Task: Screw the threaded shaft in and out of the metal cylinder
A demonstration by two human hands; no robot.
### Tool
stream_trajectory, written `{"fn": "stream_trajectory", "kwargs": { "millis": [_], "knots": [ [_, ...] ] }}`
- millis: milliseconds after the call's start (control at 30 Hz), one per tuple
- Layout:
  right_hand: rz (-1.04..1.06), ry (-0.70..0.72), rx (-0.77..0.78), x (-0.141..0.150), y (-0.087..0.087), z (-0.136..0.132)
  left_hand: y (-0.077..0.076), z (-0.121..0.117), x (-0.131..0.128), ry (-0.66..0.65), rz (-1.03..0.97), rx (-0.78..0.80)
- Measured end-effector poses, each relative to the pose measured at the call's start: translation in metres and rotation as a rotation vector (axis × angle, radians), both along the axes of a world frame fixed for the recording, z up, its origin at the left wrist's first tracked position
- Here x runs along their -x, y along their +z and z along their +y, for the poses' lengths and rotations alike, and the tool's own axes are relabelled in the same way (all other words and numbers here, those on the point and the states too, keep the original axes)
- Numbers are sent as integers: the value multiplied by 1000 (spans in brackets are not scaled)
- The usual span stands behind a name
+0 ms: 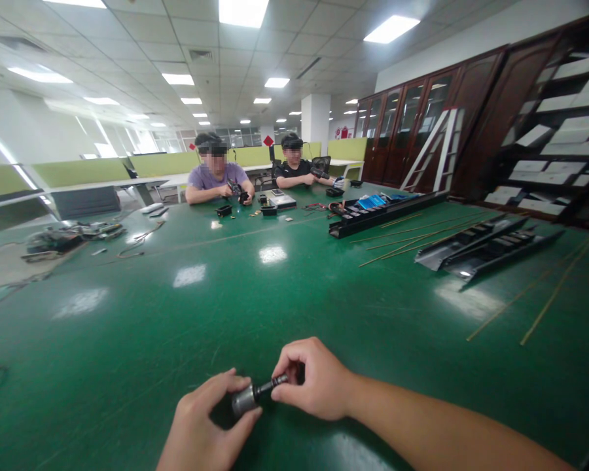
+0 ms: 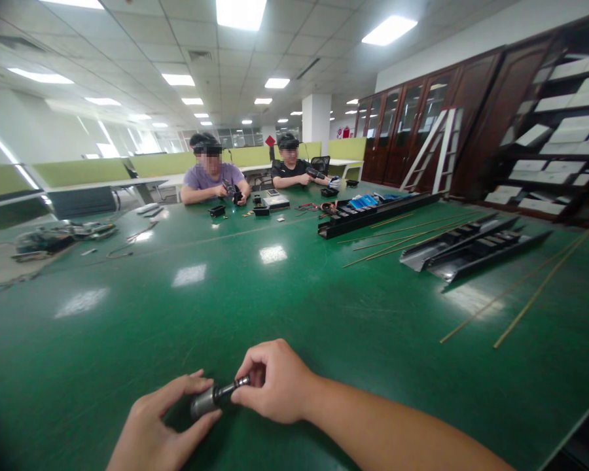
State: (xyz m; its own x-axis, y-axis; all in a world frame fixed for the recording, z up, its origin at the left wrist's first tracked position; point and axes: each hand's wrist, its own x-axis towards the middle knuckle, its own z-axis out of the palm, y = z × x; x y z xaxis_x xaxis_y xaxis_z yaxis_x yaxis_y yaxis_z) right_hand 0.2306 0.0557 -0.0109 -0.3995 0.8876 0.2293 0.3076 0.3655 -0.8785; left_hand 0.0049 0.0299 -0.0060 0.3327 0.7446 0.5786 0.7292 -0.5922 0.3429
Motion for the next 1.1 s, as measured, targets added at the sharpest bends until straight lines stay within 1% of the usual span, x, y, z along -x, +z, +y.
{"fn": "stream_trajectory", "kwargs": {
  "millis": [267, 533, 733, 1100],
  "knots": [
    [2, -4, 5, 1, -1, 0, -4, 0, 5, 2, 40, 54],
    [-3, -8, 19, 1, 2, -1, -4, -1, 5, 18, 50, 63],
    [-4, -5, 3, 1, -1, -1, -6, 0, 7, 25, 45, 66],
    [10, -14, 19, -1, -1, 0, -3, 2, 6, 27, 42, 71]
  ]
}}
